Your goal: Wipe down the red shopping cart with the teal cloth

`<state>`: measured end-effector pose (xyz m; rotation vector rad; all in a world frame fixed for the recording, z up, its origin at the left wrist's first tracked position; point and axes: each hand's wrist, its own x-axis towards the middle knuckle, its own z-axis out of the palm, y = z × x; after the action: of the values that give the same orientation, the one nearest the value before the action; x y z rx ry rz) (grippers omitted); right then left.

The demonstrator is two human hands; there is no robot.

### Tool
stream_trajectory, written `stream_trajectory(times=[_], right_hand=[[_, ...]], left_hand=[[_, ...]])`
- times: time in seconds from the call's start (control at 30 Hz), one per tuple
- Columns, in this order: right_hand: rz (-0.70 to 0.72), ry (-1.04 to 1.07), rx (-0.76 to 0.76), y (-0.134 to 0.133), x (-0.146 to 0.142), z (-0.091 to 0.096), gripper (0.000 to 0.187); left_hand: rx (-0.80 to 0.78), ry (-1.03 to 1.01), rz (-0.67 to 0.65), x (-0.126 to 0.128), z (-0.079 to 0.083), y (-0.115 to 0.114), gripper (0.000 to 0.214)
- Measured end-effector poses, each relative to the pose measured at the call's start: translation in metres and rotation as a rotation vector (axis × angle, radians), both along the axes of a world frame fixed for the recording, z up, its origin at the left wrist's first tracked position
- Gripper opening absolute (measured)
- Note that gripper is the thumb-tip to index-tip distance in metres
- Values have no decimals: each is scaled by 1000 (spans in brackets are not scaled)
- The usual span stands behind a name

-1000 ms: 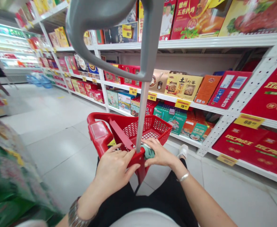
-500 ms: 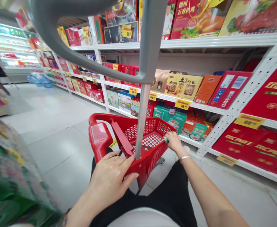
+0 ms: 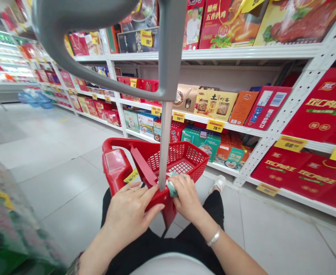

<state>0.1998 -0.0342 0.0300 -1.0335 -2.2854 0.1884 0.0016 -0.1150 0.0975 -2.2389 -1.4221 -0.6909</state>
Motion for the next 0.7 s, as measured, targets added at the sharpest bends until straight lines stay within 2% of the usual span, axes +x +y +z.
stream_trajectory(times=[0.07,0.17,0.27,0.4,0.53,0.7], right_hand=[[-44,-76,-2,12,6,0,53],[-214,-211,-38,43,21,-6,40],[-374,-301,-71,78,40,-15,37],[-493,-353,-102,110,63,-23,34],[-546,-353,-107,117,73,-28,33],[-552,-351,-70,101,72,-35,39]], left_hand=[[14,-8,-33,-3,1,1,35],[39,-10,-43,-10,2,3,36],[57,-16,-39,-20,2,7,39],[20,-40,-24,-41,0,17,45],[-17,-77,59,-63,-1,30,49],[44,-155,225,-88,-5,48,46]])
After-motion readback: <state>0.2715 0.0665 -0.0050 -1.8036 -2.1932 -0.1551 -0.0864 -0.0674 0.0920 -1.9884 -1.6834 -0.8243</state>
